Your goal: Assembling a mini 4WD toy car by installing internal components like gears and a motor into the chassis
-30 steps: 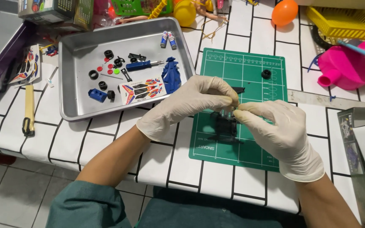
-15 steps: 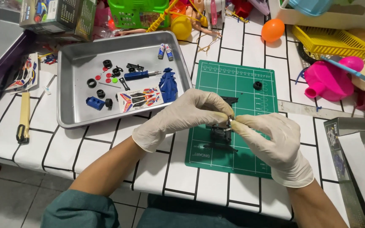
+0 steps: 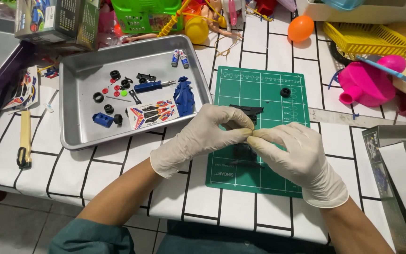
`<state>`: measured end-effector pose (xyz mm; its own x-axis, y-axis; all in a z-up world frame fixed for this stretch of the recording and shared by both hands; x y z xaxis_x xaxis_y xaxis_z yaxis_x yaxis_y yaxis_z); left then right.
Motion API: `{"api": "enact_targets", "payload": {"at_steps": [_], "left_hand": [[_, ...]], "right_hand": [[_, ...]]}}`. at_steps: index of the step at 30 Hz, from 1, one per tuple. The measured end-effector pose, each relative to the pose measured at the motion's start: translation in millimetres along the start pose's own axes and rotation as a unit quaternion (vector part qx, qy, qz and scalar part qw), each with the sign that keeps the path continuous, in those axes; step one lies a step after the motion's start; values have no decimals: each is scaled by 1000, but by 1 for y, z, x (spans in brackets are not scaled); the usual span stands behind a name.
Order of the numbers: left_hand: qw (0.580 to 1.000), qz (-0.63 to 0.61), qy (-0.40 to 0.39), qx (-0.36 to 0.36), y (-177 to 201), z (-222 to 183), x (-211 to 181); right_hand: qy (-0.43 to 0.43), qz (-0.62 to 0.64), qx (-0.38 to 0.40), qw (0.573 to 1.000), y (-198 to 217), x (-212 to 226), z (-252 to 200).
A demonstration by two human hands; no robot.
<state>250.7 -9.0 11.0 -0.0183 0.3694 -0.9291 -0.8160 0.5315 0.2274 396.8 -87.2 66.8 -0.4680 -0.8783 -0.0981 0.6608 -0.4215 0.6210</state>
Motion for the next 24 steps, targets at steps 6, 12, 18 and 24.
{"api": "enact_targets", "payload": {"at_steps": [6,12,18,24], "left_hand": [[1000,13,-13,-1,-2,-1,-3],[1000,31,2,-6,-1,-1,-6],[997,68,44,-3,-2,-1,1],[995,50,83,-18,-3,0,18]], "right_hand": [[-9,-2,24,1000,-5,0,-3],[-17,-8,31,999,-7,1,-2],[-23,-7,48,999,-12,-1,-5],[-43,-10,61,997,-13,-5,-9]]}}
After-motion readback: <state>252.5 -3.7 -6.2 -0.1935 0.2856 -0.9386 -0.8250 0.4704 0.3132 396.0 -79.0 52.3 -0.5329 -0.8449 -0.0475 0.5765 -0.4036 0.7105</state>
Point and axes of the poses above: each hand's wrist, its own z-axis towards the middle knuckle, its own y-axis out of the back of the hand, x = y × z, the point moved 6 cm from there along z, towards the middle knuckle, and after that the axes turned 5 degrees about x, right-handed, at the moved point
